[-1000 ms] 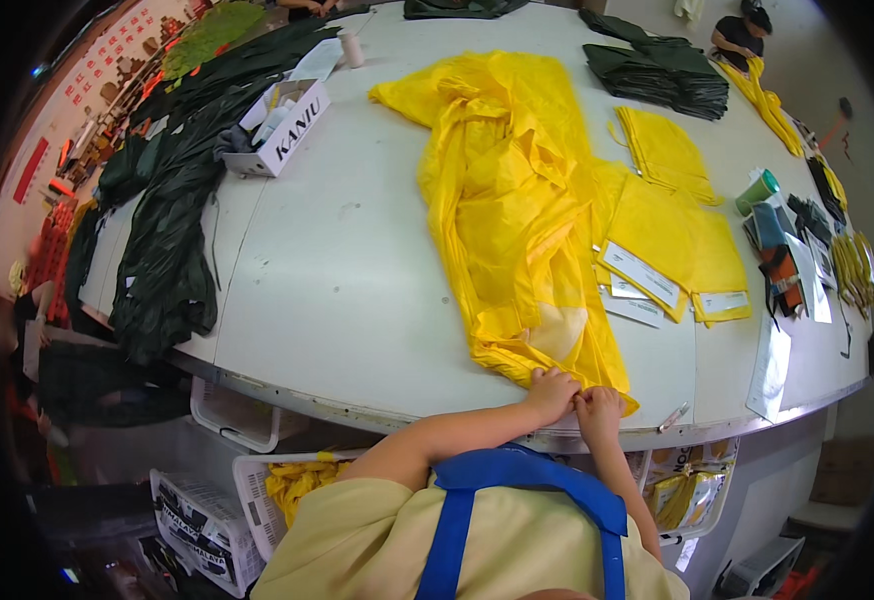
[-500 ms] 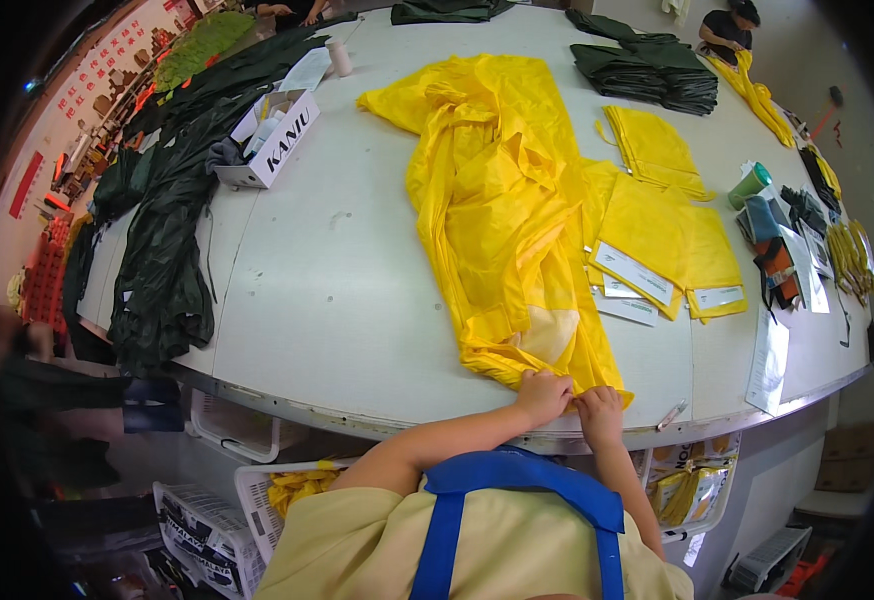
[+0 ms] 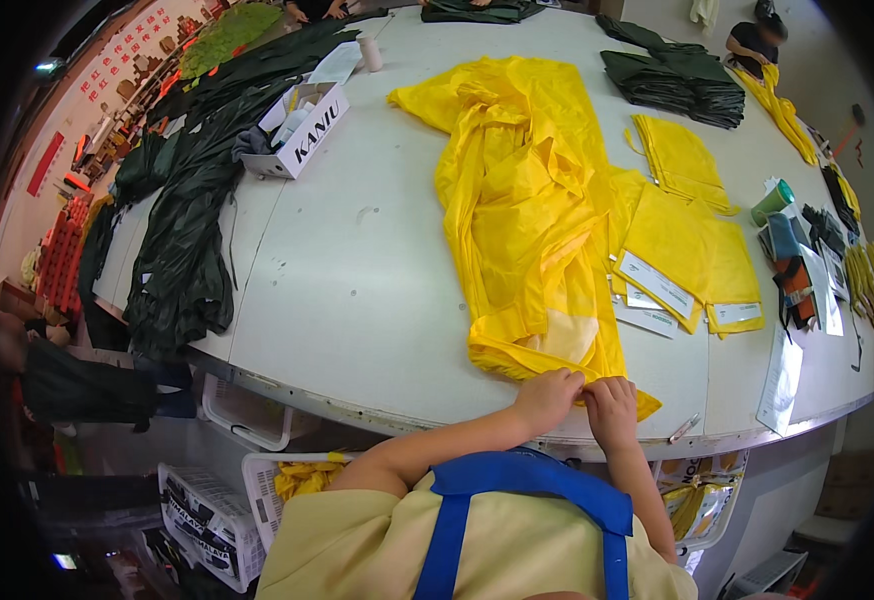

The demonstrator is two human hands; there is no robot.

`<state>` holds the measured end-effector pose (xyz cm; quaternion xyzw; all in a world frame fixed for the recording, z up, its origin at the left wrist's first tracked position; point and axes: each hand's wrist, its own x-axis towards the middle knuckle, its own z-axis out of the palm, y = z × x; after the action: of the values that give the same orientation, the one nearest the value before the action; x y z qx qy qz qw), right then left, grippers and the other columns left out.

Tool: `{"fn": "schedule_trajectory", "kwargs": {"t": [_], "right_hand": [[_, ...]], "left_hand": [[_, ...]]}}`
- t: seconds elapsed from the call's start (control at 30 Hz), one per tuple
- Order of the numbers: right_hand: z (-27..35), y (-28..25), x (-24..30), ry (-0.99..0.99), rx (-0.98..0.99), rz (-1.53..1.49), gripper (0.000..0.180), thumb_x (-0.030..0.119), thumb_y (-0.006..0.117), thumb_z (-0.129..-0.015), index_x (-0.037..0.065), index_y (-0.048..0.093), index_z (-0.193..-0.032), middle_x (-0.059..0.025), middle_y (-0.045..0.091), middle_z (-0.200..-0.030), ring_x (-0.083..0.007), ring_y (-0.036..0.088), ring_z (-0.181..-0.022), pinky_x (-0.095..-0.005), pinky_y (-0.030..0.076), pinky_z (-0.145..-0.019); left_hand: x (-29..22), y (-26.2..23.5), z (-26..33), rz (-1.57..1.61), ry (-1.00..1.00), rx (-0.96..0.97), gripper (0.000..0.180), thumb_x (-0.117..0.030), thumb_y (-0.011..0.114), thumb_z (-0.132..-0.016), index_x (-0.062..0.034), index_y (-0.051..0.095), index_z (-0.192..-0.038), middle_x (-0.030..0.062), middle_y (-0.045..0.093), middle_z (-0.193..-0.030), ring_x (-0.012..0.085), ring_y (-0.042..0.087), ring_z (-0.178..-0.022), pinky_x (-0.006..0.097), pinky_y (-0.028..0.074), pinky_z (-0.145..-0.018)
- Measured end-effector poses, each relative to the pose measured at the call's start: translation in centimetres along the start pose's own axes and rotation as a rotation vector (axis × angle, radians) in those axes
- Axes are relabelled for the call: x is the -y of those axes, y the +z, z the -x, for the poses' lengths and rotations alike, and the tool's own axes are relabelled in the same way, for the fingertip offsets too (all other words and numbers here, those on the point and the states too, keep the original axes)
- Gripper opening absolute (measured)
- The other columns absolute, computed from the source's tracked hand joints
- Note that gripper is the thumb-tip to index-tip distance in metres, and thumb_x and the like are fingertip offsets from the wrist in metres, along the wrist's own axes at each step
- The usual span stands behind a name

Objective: The person folds a yellow raincoat on a table, aligning edges and smoothing the fabric. They then place the folded coat into a white basket and repeat the process with another yellow raincoat.

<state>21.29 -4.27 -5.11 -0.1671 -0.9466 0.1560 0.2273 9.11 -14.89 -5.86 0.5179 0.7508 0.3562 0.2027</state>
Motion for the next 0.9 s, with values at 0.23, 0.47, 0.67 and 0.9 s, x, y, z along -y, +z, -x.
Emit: {"fn": "schedule_trajectory", "kwargs": {"t": [0.23,0.47,0.67,0.9], "right_hand": [[-1.0,0.5,-0.9,-0.080,0.070,0.127,0.005,0.013,0.058,-0.077,0.011,0.056,-0.080,-0.0073,0.054,-0.076,-0.0271,0.053,-0.077,-0.0392,0.040,-0.069],[-1.7,-1.8,-0.1,0.180,0.076,-0.227,0.012,0.009,0.065,-0.077,0.005,0.059,-0.087,-0.0086,0.060,-0.084,-0.0297,0.057,-0.080,-0.0385,0.046,-0.071],[-1.8,-2.7,0.8,0.147,-0.035,-0.181,0.013,0.011,0.069,-0.074,0.007,0.062,-0.084,-0.0065,0.058,-0.081,-0.0252,0.056,-0.082,-0.0359,0.043,-0.075],[-1.4,-2.2,1.1,0.059,0.002,0.054,0.009,0.012,0.068,-0.074,0.010,0.060,-0.077,-0.0054,0.058,-0.079,-0.0246,0.054,-0.081,-0.0367,0.041,-0.075]], "left_hand": [[2.7,1.5,-1.1,0.221,0.022,-0.197,0.002,-0.006,0.054,-0.081,-0.0048,0.053,-0.081,0.0173,0.057,-0.076,0.0375,0.054,-0.075,0.044,0.042,-0.065],[-0.3,-1.3,-1.4,0.238,0.013,-0.222,0.008,-0.005,0.062,-0.081,-0.0019,0.055,-0.083,0.0118,0.058,-0.073,0.0267,0.056,-0.067,0.033,0.045,-0.062],[-0.9,-1.9,-0.9,0.333,-0.059,-0.177,0.009,-0.007,0.064,-0.082,-0.0006,0.058,-0.083,0.0104,0.062,-0.074,0.0194,0.058,-0.064,0.029,0.047,-0.062],[0.8,-0.6,-0.2,0.225,-0.012,-0.250,0.009,-0.008,0.063,-0.081,-0.0007,0.058,-0.084,0.0117,0.061,-0.079,0.0250,0.058,-0.071,0.033,0.047,-0.068]]}}
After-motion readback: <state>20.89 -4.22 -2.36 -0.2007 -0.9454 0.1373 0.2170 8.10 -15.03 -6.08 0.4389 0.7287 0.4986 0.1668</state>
